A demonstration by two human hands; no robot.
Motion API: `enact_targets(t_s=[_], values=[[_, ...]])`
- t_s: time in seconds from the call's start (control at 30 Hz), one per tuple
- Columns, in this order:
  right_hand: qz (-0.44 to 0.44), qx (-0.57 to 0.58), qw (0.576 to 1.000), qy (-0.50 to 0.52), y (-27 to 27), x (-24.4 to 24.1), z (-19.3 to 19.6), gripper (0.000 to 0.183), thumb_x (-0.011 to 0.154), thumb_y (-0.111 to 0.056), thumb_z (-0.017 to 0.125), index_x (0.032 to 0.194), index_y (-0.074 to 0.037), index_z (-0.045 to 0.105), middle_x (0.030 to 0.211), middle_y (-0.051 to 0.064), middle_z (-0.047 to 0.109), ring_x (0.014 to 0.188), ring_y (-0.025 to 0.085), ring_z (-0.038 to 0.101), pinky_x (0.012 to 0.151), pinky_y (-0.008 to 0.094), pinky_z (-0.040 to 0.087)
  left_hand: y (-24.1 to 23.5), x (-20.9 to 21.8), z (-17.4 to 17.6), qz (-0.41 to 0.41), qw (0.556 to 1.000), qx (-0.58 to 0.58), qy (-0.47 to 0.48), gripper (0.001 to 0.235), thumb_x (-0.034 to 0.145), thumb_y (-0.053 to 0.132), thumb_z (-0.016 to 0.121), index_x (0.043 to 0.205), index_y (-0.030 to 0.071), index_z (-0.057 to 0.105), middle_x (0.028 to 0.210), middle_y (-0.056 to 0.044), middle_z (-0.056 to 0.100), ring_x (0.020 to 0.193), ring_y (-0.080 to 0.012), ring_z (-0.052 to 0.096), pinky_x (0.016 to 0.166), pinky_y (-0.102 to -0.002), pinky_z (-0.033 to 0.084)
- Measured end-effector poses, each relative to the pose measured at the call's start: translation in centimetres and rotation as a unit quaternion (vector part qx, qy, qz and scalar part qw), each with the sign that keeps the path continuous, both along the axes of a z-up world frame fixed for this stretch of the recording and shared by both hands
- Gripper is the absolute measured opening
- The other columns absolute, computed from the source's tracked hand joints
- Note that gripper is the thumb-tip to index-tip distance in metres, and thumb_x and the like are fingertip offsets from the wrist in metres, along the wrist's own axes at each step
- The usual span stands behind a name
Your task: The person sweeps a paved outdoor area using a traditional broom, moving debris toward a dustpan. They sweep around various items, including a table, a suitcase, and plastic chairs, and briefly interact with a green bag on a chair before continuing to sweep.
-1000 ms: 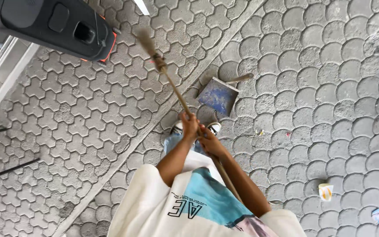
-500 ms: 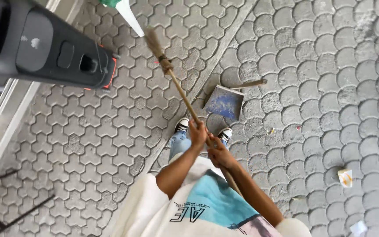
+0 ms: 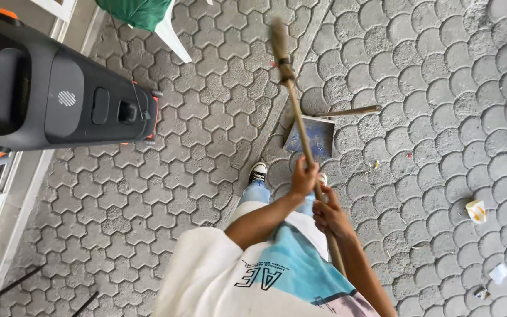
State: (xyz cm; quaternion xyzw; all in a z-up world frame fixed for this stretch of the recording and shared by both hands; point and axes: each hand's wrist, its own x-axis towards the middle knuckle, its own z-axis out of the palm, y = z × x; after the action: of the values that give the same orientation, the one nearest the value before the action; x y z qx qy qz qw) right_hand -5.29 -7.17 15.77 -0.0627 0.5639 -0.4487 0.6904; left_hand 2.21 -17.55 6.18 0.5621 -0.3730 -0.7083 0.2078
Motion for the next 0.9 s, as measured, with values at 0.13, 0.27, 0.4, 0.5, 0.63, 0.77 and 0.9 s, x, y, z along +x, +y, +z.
enact_targets(t_s=[0.13,0.27,0.4,0.5,0.63,0.77,0.9], values=[[0.031,-0.03,0.998,-0.053,-6.8,4.6,-4.4,0.052,0.1,-0.003,0.051,0.144,-0.028,0.035,0.068,0.004,0.039,0.036,0.01,0.038,0.022,0.028,0.039,-6.7,6.6,0.0,0.211,0.962,0.079,0.154,0.069,0.096,0.025,0.062,0.159,0.018,0.032,0.097,-0.022,0.068,0.079,-0.0321,0.075,0.071,-0.041,0.068],[0.101,-0.071,0.991,-0.055,-14.4,8.7,-11.3,0.047,0.099,-0.002,0.055,0.14,-0.021,0.043,0.067,0.008,0.044,0.036,0.014,0.044,0.024,0.031,0.039,-12.9,12.0,-2.6,0.252,0.961,0.061,0.095,0.068,0.104,0.02,0.052,0.163,0.018,0.019,0.104,-0.021,0.067,0.083,-0.0282,0.074,0.075,-0.04,0.067],[0.07,-0.039,0.995,-0.051,-16.2,8.9,-16.3,0.045,0.101,-0.01,0.058,0.141,-0.024,0.045,0.065,0.007,0.049,0.036,0.014,0.047,0.024,0.03,0.039,-15.6,10.9,-12.0,0.195,0.977,0.076,0.048,0.063,0.109,0.029,0.05,0.164,0.03,0.019,0.1,-0.012,0.071,0.084,-0.0201,0.073,0.072,-0.036,0.066],[-0.026,0.01,1.0,0.012,-11.3,6.6,-13.7,0.052,0.098,-0.006,0.061,0.147,-0.017,0.047,0.065,0.012,0.054,0.039,0.01,0.044,0.028,0.027,0.036,-11.2,6.7,-15.3,0.066,0.996,0.023,-0.058,0.059,0.096,0.03,0.066,0.151,0.026,0.047,0.085,-0.011,0.077,0.067,-0.0209,0.076,0.057,-0.035,0.064],[-0.086,0.015,0.996,-0.006,-6.4,4.3,-8.8,0.055,0.099,-0.007,0.057,0.149,-0.023,0.04,0.067,0.01,0.045,0.037,0.014,0.04,0.023,0.032,0.039,-7.1,3.3,-8.9,0.047,0.997,0.023,0.05,0.073,0.093,0.023,0.071,0.158,0.015,0.039,0.094,-0.025,0.072,0.073,-0.0291,0.075,0.063,-0.042,0.065],[-0.075,-0.017,0.997,0.003,-5.7,4.3,-5.7,0.059,0.099,-0.003,0.053,0.152,-0.02,0.033,0.066,0.01,0.045,0.034,0.015,0.043,0.022,0.031,0.04,-8.0,4.6,4.3,0.018,0.999,0.014,-0.039,0.078,0.088,0.042,0.073,0.156,0.018,0.044,0.103,-0.023,0.075,0.092,-0.0302,0.075,0.077,-0.043,0.062],[-0.022,-0.013,0.999,-0.039,-8.2,6.4,-4.7,0.063,0.097,0.001,0.053,0.153,-0.02,0.033,0.068,0.007,0.044,0.034,0.014,0.044,0.021,0.032,0.041,-8.4,7.7,-3.7,0.111,0.99,0.045,0.068,0.072,0.098,0.025,0.066,0.159,0.01,0.03,0.109,-0.023,0.067,0.085,-0.026,0.074,0.083,-0.04,0.063]])
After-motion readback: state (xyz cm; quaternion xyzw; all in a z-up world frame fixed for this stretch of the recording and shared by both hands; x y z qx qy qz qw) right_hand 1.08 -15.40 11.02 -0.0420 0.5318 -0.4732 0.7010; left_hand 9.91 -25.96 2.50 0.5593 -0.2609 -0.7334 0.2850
